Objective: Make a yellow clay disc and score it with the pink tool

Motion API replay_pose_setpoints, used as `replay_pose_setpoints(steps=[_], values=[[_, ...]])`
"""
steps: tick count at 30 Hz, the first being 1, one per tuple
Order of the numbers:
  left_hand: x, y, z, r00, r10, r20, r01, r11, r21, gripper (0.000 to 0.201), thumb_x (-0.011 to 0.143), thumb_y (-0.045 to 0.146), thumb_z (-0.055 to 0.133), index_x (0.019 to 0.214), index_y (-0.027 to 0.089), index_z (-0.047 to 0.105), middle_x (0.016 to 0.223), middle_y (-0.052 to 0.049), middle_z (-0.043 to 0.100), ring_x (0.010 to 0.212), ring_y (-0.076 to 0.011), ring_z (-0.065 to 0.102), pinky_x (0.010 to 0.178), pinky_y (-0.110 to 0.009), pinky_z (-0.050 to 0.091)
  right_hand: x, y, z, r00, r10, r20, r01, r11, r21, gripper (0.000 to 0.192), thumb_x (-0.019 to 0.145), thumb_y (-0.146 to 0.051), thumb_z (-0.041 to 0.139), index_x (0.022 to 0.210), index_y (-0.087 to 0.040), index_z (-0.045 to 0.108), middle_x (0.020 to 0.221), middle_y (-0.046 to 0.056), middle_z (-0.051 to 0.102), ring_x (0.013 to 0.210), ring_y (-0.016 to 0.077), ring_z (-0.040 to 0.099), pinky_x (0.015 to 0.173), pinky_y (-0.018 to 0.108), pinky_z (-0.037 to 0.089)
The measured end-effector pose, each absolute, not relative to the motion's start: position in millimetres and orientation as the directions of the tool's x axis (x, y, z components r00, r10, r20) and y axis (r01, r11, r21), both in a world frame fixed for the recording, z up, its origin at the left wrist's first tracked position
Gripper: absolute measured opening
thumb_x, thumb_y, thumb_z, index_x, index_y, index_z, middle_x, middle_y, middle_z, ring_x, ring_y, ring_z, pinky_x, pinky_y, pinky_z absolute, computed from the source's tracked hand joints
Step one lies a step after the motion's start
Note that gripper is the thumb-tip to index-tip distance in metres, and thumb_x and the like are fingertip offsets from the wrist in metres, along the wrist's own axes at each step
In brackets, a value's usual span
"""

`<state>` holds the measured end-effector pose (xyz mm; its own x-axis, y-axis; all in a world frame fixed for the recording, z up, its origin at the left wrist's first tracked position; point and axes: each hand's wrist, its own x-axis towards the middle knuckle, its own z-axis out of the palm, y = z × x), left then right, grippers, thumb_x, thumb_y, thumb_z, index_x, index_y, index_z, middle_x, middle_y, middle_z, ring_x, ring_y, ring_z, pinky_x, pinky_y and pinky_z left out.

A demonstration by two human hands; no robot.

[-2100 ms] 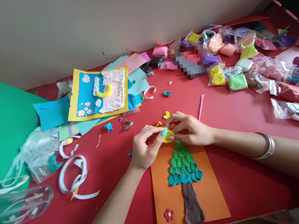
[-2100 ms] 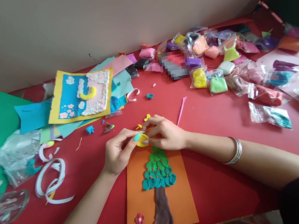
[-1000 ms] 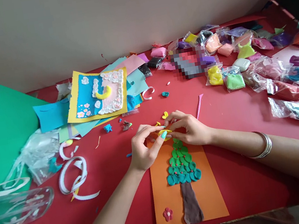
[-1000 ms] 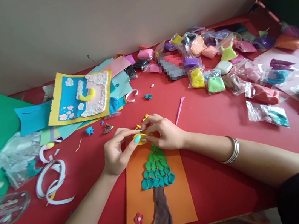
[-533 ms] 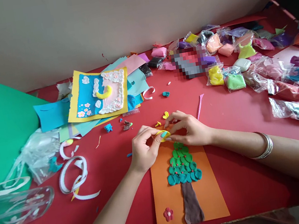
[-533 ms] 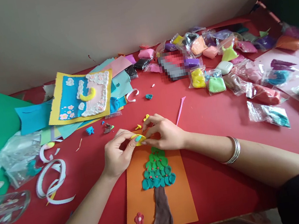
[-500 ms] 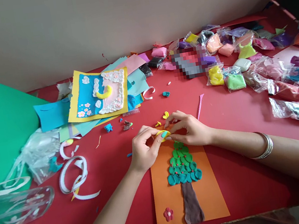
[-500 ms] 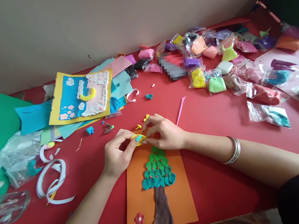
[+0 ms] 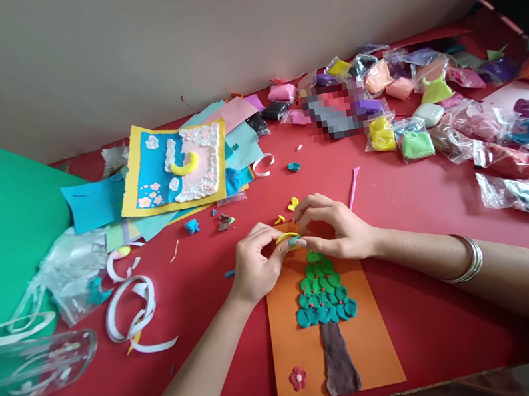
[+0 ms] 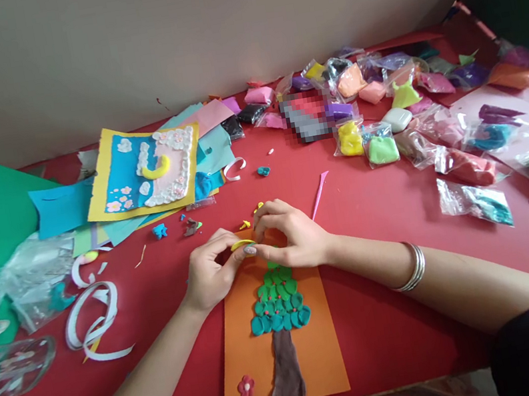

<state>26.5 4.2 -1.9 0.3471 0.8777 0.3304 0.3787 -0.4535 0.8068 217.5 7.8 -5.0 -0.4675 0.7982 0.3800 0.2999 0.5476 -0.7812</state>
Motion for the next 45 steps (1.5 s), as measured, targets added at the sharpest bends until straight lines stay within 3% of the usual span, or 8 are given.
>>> replay_pose_setpoints(steps=[5,10,21,28,32,39,45], values=[[26.4,3.6,-1.8,0.435,0.853,0.289,0.349,-0.455,0.819,0.027,0.079,0.038,0.066,0.061,0.019,0.065,0.058,-0.002,0.062,0.062,-0.0146,0.055,0.057,-0.025,0.047,215.1,5.4,-5.0,-0.555,0.729,0.400,0.339,0.638,-0.691,0.024,0.091,-0.039,0.049,0.079,-0.018,0.053,0.096,0.010,0.058,0.087,0.0192,0.053,0.081,0.037,0.047],[23.5,4.1,-0.5,0.457,0.857,0.237,0.324,-0.409,0.853,0.009,0.072,0.027,0.069,0.071,0.018,0.069,0.072,-0.005,0.068,0.071,-0.0180,0.061,0.064,-0.029,0.051,213.6,3.3,-6.0,-0.568,0.650,0.505,0.287,0.732,-0.619,0.026,0.094,-0.031,0.044,0.083,-0.016,0.062,0.095,0.011,0.058,0.085,0.0177,0.054,0.077,0.033,0.049],[24.8,6.3,0.7,0.516,0.813,0.268,0.299,-0.465,0.834,0.028,0.080,0.037,0.065,0.060,0.018,0.062,0.058,-0.001,0.061,0.059,-0.0140,0.054,0.061,-0.027,0.046,215.9,3.1,-5.3,-0.503,0.697,0.511,0.294,0.694,-0.658,0.024,0.090,-0.037,0.051,0.084,-0.016,0.060,0.093,0.010,0.057,0.086,0.0180,0.055,0.078,0.034,0.050],[25.1,5.7,0.3,0.526,0.797,0.298,0.305,-0.504,0.808,0.020,0.081,0.024,0.060,0.062,0.017,0.061,0.061,-0.001,0.062,0.062,-0.0135,0.054,0.065,-0.027,0.046,214.2,4.8,-9.9,-0.520,0.662,0.540,0.274,0.728,-0.629,0.020,0.092,-0.027,0.049,0.083,-0.016,0.062,0.092,0.010,0.059,0.084,0.0169,0.055,0.076,0.033,0.050],[24.8,5.8,-0.6,0.472,0.844,0.255,0.302,-0.426,0.853,0.010,0.078,0.025,0.064,0.073,0.016,0.067,0.070,-0.003,0.067,0.068,-0.0152,0.059,0.066,-0.026,0.048,214.2,4.6,-9.2,-0.495,0.683,0.538,0.283,0.712,-0.643,0.021,0.092,-0.027,0.048,0.082,-0.016,0.063,0.092,0.009,0.058,0.085,0.0162,0.056,0.077,0.032,0.051],[24.5,6.2,-3.1,0.435,0.866,0.246,0.268,-0.386,0.883,0.020,0.077,0.034,0.070,0.067,0.017,0.069,0.066,-0.004,0.067,0.064,-0.0149,0.060,0.062,-0.024,0.049,215.5,4.6,-8.7,-0.476,0.693,0.542,0.297,0.706,-0.642,0.024,0.089,-0.036,0.053,0.083,-0.015,0.062,0.094,0.011,0.056,0.084,0.0177,0.056,0.074,0.034,0.051],[23.8,5.6,-4.5,0.433,0.868,0.244,0.287,-0.390,0.875,0.016,0.079,0.029,0.066,0.070,0.017,0.070,0.066,-0.004,0.067,0.065,-0.0147,0.060,0.062,-0.024,0.049,213.8,4.9,-9.7,-0.482,0.685,0.546,0.316,0.717,-0.621,0.021,0.091,-0.028,0.051,0.077,-0.016,0.062,0.092,0.009,0.057,0.083,0.0164,0.054,0.074,0.033,0.051]])
